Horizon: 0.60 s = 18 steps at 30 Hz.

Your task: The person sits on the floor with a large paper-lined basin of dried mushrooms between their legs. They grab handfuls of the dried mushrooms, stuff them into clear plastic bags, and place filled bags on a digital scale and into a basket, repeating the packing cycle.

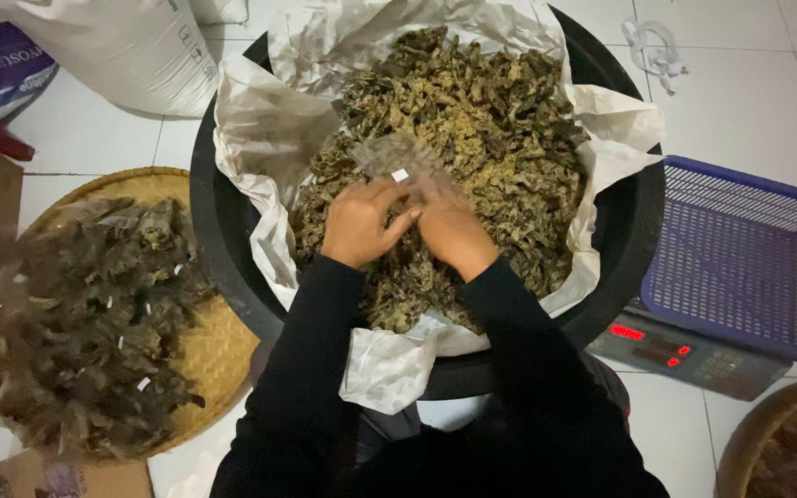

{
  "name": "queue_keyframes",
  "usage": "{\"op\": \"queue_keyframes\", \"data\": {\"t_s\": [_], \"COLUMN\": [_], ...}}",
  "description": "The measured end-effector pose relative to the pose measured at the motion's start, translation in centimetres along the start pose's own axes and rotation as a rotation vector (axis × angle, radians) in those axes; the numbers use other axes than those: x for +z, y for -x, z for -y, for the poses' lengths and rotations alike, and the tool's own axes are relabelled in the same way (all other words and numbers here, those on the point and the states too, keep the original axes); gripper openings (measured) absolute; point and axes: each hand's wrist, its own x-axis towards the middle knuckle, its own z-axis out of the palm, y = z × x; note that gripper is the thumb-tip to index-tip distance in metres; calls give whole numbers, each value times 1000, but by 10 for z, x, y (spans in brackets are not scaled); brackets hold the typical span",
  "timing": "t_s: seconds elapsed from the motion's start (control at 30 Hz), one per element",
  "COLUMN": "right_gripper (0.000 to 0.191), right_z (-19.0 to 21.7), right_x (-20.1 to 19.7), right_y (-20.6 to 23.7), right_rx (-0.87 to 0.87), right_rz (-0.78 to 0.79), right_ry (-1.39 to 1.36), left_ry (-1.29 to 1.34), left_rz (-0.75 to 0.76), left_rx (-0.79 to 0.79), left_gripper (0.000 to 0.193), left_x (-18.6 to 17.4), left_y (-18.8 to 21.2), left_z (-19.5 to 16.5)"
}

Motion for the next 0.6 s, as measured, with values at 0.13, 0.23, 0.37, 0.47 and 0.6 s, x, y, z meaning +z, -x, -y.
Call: {"op": "queue_keyframes", "data": {"t_s": [0.13, 0.23, 0.37, 0.47, 0.6], "right_gripper": [47, 49, 57, 59, 58], "right_z": [17, 27, 33, 34, 28], "right_x": [9, 23, 45, 60, 80], "right_y": [-5, -12, -24, -28, -31], "right_rx": [-97, -62, -55, -70, -62], "right_rz": [-68, 42, -99, -174, -109], "right_ry": [109, 180, 109, 62, 221], "left_ry": [-11, -9, -21, -123, -75], "left_rz": [123, 280, 245, 219, 150], "left_rx": [-188, -317, -193, -132, -62], "left_gripper": [44, 50, 45, 28, 19], "left_x": [3, 0, 4, 16, 25], "left_y": [-1, 0, 6, 9, 11], "left_z": [4, 13, 22, 24, 22]}}
